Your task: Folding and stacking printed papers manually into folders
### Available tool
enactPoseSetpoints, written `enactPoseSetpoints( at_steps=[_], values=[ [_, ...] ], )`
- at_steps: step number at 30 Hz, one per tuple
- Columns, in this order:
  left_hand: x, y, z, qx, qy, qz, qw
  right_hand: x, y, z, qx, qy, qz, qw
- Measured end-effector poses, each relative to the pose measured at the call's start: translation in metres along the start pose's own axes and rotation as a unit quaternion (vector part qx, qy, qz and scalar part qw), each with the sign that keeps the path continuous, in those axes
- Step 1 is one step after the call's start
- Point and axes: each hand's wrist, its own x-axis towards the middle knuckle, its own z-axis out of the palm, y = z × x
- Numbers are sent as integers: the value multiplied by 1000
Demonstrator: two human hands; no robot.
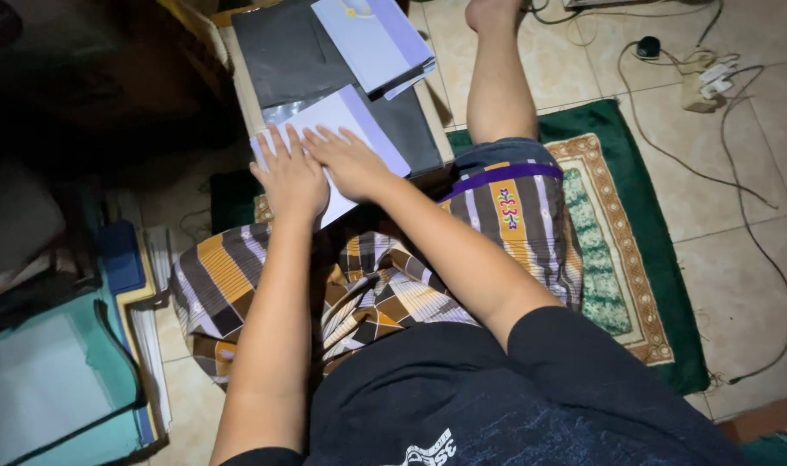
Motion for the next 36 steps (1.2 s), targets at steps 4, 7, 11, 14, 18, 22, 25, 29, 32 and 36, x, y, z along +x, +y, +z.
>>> enactPoseSetpoints(
  at_steps=[4, 7, 11, 14, 18, 22, 25, 29, 32, 36],
  values=[
    [-2, 2, -7, -3, 7, -7, 1000, 24, -3, -14, 10, 7, -6, 1000],
    [2, -3, 2, -23, 5, -17, 1000, 21, 6, 2, -6, 8, 1, 1000],
    [0, 0, 0, -17, -4, -18, 1000, -17, -3, 0, 9, 0, 4, 1000],
    [1, -1, 3, -8, 4, -10, 1000, -25, -3, 5, -7, 8, 5, 1000],
    [3, -6, 15, 2, 17, -1, 1000, -4, -6, 3, -46, 20, 44, 998],
    [3, -7, 11, -6, 5, -6, 1000, 15, -8, -4, -50, 18, 58, 997],
    [3, -7, 9, -12, 1, -10, 1000, 4, -18, -16, -48, 4, 64, 997],
    [2, -7, 10, -15, 22, -3, 1000, -11, -17, -4, -48, 24, 77, 996],
    [-1, -5, 6, -16, 25, 0, 1000, -16, -21, -4, -56, 34, 88, 994],
    [4, -9, 11, -7, 27, 8, 1000, -5, -21, -11, -49, 27, 93, 994]
  ],
)
